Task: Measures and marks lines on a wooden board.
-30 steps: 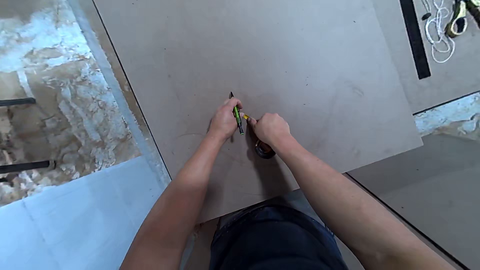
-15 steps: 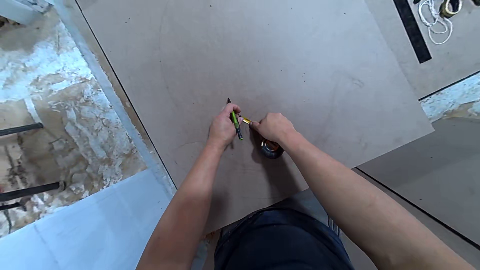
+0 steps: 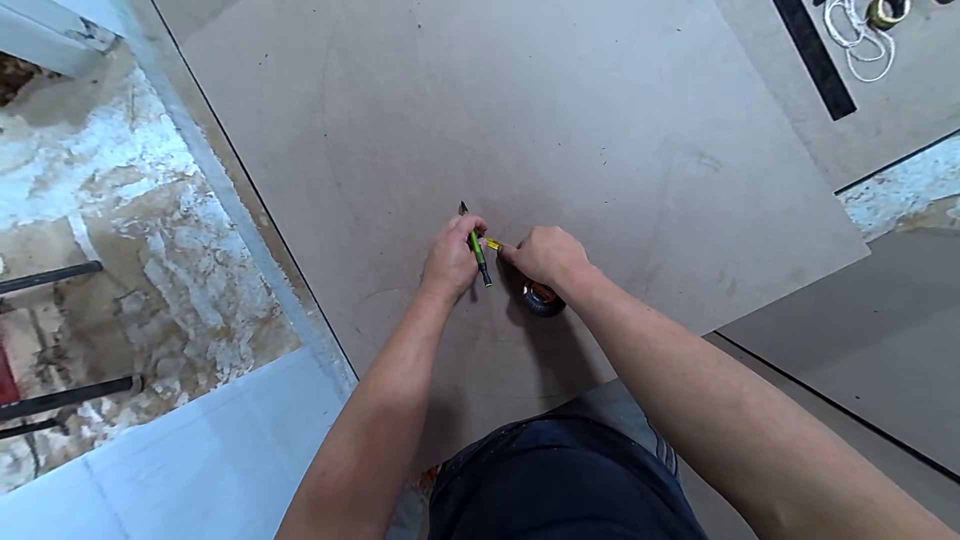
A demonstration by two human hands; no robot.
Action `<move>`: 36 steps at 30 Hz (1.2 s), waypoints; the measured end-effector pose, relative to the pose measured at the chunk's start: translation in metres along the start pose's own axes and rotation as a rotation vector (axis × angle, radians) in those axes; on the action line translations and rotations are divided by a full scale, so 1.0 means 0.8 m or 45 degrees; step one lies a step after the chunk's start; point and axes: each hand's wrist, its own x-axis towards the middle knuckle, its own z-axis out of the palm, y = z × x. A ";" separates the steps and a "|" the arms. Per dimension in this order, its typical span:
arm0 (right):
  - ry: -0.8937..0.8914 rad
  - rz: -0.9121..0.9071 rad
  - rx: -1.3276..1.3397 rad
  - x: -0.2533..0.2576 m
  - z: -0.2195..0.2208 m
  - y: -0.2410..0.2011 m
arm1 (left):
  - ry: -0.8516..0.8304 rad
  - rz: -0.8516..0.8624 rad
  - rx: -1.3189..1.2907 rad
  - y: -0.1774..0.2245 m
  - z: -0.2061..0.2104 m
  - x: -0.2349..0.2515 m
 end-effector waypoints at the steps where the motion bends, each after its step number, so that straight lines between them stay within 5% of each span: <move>1: 0.000 -0.001 0.000 0.000 0.000 0.000 | 0.009 0.040 0.029 -0.002 0.001 0.000; 25: -0.139 0.007 -0.031 0.015 -0.012 -0.001 | -0.027 0.122 0.172 -0.003 -0.002 -0.005; 36: -0.119 -0.008 -0.045 0.016 -0.011 -0.002 | 0.383 -0.151 -0.781 -0.013 -0.006 -0.048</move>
